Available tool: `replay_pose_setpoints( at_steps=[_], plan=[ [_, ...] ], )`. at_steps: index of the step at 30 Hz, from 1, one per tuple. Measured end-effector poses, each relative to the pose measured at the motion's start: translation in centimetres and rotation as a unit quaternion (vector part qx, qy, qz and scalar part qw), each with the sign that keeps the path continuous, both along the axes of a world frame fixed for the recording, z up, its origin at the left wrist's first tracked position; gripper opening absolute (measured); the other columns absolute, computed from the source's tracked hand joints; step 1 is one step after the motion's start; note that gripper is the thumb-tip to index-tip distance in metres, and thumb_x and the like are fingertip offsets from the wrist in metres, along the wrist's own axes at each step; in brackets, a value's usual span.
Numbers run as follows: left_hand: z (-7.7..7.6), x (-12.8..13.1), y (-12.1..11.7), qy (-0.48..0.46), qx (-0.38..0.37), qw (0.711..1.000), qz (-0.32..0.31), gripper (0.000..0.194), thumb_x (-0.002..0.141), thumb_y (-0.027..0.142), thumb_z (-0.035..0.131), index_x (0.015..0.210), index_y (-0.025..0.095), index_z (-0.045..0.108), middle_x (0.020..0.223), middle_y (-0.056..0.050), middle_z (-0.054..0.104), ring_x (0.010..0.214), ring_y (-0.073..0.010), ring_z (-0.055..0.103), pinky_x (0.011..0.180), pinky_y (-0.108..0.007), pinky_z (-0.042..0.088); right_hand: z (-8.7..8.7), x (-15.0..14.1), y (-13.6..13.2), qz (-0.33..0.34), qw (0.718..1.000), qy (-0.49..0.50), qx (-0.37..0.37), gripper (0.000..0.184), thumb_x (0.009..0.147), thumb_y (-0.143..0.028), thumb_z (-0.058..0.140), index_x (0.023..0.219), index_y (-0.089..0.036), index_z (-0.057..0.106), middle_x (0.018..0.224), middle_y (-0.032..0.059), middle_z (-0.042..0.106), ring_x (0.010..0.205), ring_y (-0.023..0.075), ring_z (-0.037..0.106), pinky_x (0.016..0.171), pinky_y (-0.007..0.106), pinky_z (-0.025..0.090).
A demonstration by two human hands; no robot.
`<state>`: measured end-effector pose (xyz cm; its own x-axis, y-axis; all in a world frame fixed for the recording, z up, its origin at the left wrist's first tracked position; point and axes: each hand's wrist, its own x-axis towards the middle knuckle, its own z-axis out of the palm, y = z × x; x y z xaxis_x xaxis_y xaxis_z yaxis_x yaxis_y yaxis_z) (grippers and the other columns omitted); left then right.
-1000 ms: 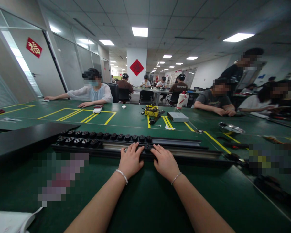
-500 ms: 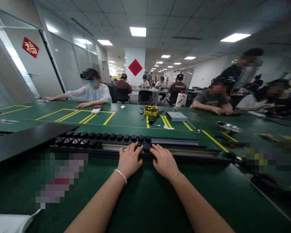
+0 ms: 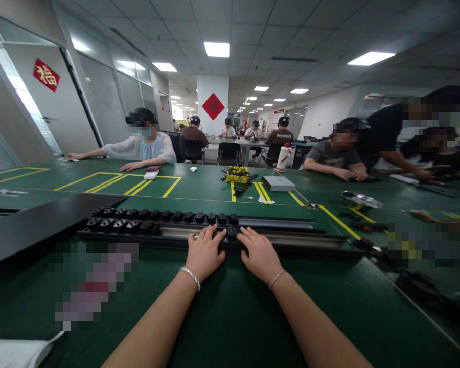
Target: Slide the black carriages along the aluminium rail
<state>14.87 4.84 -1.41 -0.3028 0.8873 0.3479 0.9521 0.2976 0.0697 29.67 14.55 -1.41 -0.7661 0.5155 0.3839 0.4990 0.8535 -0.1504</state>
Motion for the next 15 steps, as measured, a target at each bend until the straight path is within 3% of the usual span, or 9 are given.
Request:
replay_pose_setpoints(
  at_steps=[15],
  plan=[
    [0.33, 0.23, -0.06, 0.000, -0.008, 1.000, 0.003, 0.054, 0.072, 0.035, 0.051, 0.126, 0.036, 0.041, 0.137, -0.003, 0.039, 0.123, -0.0267, 0.034, 0.096, -0.052, 0.026, -0.03, 0.03, 0.00, -0.002, 1.000, 0.002, -0.002, 0.044, 0.073, -0.015, 0.049, 0.115, -0.024, 0.053, 0.133, 0.0034, 0.046, 0.125, 0.0192, 0.035, 0.099, 0.038, 0.030]
  ],
)
